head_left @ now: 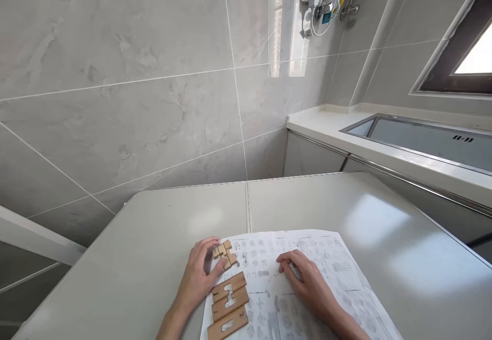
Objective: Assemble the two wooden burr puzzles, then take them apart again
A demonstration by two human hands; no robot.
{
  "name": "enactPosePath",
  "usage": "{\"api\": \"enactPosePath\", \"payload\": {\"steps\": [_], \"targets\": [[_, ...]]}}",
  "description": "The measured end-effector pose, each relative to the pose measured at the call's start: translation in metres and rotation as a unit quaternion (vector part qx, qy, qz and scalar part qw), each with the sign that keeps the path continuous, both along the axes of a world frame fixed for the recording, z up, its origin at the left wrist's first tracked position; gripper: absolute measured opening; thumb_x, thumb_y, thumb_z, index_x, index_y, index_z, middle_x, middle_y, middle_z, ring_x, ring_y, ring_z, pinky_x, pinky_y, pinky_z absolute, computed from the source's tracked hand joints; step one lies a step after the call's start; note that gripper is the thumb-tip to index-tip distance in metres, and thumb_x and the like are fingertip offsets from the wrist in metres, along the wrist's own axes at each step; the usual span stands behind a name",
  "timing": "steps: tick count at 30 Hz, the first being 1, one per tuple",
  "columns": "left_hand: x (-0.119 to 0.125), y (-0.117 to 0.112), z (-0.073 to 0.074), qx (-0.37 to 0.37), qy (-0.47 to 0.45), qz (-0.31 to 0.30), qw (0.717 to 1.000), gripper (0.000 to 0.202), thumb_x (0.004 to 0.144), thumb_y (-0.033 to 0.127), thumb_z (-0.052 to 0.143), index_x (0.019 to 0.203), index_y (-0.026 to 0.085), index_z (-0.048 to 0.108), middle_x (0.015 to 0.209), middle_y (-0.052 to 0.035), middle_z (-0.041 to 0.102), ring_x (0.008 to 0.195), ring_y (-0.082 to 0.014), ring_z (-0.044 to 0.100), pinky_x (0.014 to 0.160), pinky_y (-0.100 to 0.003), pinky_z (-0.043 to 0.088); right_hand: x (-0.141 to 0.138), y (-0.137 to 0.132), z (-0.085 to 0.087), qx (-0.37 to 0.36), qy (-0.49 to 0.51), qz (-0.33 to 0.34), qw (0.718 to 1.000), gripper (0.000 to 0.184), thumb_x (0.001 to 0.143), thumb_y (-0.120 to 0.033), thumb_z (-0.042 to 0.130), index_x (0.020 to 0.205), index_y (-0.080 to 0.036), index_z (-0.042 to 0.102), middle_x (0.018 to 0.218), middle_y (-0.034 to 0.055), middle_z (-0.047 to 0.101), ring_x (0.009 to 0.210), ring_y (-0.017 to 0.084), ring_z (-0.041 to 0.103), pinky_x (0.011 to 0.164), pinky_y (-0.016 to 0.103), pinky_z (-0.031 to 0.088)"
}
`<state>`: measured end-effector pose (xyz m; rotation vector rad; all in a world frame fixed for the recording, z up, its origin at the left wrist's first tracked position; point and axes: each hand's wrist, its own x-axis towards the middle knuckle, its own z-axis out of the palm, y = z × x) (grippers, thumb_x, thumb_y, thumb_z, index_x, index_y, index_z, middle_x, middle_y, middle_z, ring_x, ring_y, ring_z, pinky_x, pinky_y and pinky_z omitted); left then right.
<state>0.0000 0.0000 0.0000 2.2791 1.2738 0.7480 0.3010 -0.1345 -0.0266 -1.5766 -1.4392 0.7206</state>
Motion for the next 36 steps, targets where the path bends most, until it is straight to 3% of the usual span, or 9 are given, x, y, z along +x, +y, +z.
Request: {"api": "enactPosePath", "payload": {"steps": [6, 21, 25, 30, 33, 36], "targets": [[0.017, -0.011, 0.001, -0.023, 0.042, -0.047, 0.998, 0.054, 0.095, 0.047, 0.072, 0.145, 0.033, 0.054, 0.148, -0.0094, 0.060, 0.134, -0.0337, 0.058, 0.109, -0.052, 0.053, 0.001, -0.001, 0.001, -0.001, 0.003, 0.010, 1.000, 0.024, 0.106, -0.026, 0.045, 0.101, -0.026, 0.069, 0.095, 0.0072, 0.075, 0.096, 0.027, 0.070, 0.084, 0.039, 0.054], [0.025, -0.005, 0.005, -0.043, 0.018, 0.011, 0.999, 0.051, 0.089, 0.049, 0.078, 0.134, 0.033, 0.062, 0.128, -0.0054, 0.069, 0.117, -0.0294, 0.069, 0.098, -0.046, 0.060, 0.003, -0.001, 0.008, 0.002, 0.049, 0.024, 0.999, 0.022, 0.103, -0.025, 0.048, 0.094, -0.026, 0.068, 0.093, 0.0070, 0.074, 0.093, 0.028, 0.067, 0.083, 0.042, 0.050], [0.044, -0.018, 0.015, -0.057, 0.002, 0.011, 0.998, 0.052, 0.091, 0.049, 0.078, 0.136, 0.033, 0.059, 0.130, -0.0058, 0.067, 0.120, -0.0300, 0.067, 0.101, -0.048, 0.058, 0.004, 0.000, 0.006, -0.001, 0.112, 0.003, 0.994, 0.017, 0.100, -0.029, 0.056, 0.095, -0.027, 0.072, 0.088, 0.0053, 0.075, 0.088, 0.028, 0.066, 0.080, 0.040, 0.048], [0.095, -0.063, 0.023, -0.097, 0.001, -0.102, 0.990, 0.062, 0.084, 0.039, 0.088, 0.138, 0.034, 0.057, 0.131, -0.0059, 0.067, 0.119, -0.0297, 0.066, 0.102, -0.048, 0.057, 0.012, 0.005, 0.002, -0.014, 0.183, -0.031, 0.983, 0.024, 0.101, -0.042, 0.055, 0.099, -0.024, 0.070, 0.080, 0.0045, 0.074, 0.076, 0.025, 0.064, 0.073, 0.036, 0.047], [0.125, -0.090, 0.018, -0.088, -0.002, -0.204, 0.975, 0.070, 0.080, 0.036, 0.093, 0.139, 0.031, 0.055, 0.133, -0.0073, 0.067, 0.122, -0.0311, 0.063, 0.102, -0.048, 0.056, 0.020, 0.007, 0.004, -0.022, 0.233, -0.051, 0.971, 0.029, 0.099, -0.048, 0.056, 0.101, -0.023, 0.070, 0.079, 0.0038, 0.073, 0.079, 0.024, 0.066, 0.075, 0.035, 0.050], [0.143, -0.107, 0.008, -0.073, -0.006, -0.244, 0.967, 0.074, 0.075, 0.031, 0.097, 0.136, 0.027, 0.055, 0.130, -0.0080, 0.069, 0.120, -0.0317, 0.062, 0.099, -0.046, 0.057, 0.026, 0.007, 0.009, -0.033, 0.268, -0.071, 0.960, 0.025, 0.097, -0.046, 0.060, 0.099, -0.023, 0.070, 0.078, 0.0024, 0.071, 0.078, 0.023, 0.064, 0.076, 0.033, 0.051]]}}
